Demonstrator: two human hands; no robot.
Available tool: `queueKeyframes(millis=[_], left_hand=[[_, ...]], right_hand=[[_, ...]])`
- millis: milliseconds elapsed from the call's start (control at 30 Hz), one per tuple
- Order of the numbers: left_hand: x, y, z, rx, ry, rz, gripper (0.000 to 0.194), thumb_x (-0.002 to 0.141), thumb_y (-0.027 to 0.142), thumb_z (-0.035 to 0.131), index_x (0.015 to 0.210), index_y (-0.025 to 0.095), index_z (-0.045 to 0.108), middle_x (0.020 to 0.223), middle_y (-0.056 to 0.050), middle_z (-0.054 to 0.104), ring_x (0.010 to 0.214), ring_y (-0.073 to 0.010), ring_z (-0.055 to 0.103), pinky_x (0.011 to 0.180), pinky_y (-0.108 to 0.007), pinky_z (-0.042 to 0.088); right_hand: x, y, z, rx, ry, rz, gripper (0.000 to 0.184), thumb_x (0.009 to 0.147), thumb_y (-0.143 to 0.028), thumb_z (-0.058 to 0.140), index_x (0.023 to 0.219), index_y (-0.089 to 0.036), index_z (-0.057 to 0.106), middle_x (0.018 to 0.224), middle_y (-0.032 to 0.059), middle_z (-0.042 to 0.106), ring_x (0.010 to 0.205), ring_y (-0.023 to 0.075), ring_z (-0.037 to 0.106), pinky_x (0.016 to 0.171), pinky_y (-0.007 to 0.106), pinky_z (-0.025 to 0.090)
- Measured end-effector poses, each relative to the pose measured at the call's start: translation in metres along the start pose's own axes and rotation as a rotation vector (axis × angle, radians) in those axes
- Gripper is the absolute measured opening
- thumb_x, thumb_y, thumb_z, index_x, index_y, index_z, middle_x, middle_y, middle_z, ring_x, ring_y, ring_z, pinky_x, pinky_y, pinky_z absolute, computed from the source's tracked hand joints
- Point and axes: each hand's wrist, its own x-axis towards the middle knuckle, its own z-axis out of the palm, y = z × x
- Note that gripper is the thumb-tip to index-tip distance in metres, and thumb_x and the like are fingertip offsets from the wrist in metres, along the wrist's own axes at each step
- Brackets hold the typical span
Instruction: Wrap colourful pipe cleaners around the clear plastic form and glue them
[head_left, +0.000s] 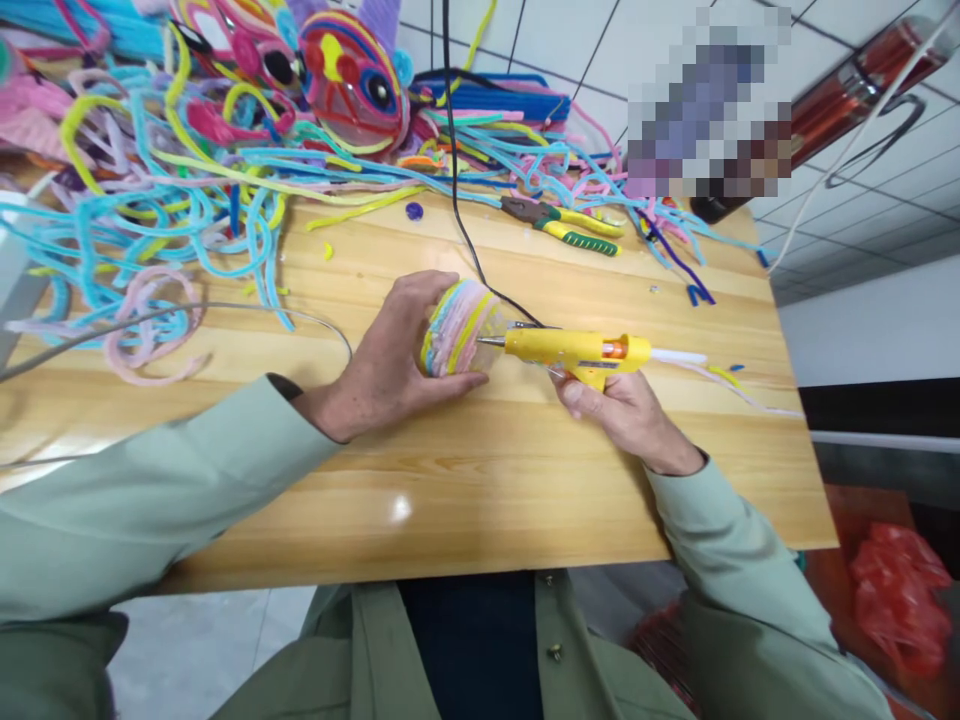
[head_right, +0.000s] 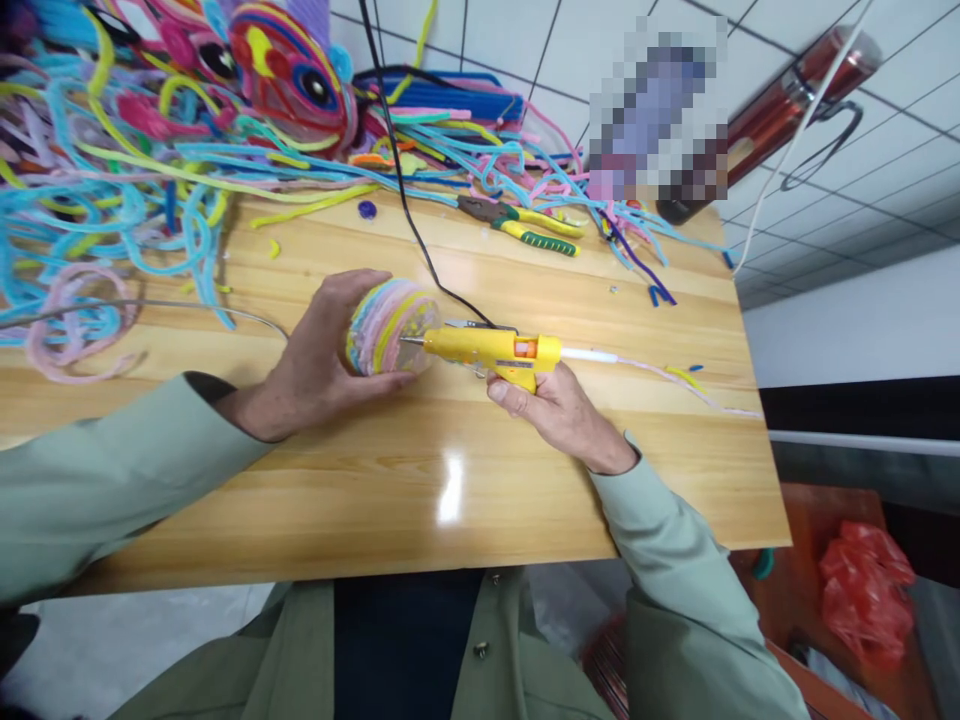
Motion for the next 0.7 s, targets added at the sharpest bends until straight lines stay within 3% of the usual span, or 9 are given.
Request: queueKeyframes(millis=[200, 467, 700], left_hand=[[-0.0004, -0.0013, 0.0025, 0.015, 0.017, 0.014, 0.089, 0.097, 0.069, 0.082, 0.167, 0.032, 0.04, 0.154, -0.015, 0.061, 0.146, -0.0361, 0.061, 0.124, -0.061, 0.057], [-0.0003, 0.0025, 0.0003, -0.004, -0.019, -0.048, 0.089, 0.094, 0.061, 0.085, 0.166, 0.039, 0.037, 0.158, -0.013, 0.059, 0.151, -0.0388, 0.059, 0.128, -0.066, 0.053], [-0.0003, 0.0029, -0.0003, 0.01, -0.045, -0.081, 0.091, 0.093, 0.063, 0.085, 0.166, 0.038, 0.036, 0.16, -0.013, 0.059, 0.154, -0.039, 0.057, 0.13, -0.066, 0.05]], right_hand=[[0.0003, 0.0008, -0.0024, -0.058, 0.016, -0.051, 0.059, 0.103, -0.067, 0.073, 0.067, -0.022, 0.06, 0.073, 0.0002, 0.062, 0.065, 0.013, 0.054, 0.06, 0.027, 0.046], [0.0005, 0.0019, -0.0017, -0.041, 0.029, -0.046, 0.052, 0.103, -0.063, 0.074, 0.071, -0.023, 0.063, 0.07, -0.0013, 0.06, 0.061, 0.0133, 0.051, 0.057, 0.028, 0.043], [0.001, 0.001, -0.002, -0.031, 0.022, -0.045, 0.054, 0.103, -0.063, 0.074, 0.07, -0.023, 0.062, 0.068, -0.0015, 0.059, 0.062, 0.0133, 0.052, 0.059, 0.028, 0.046]])
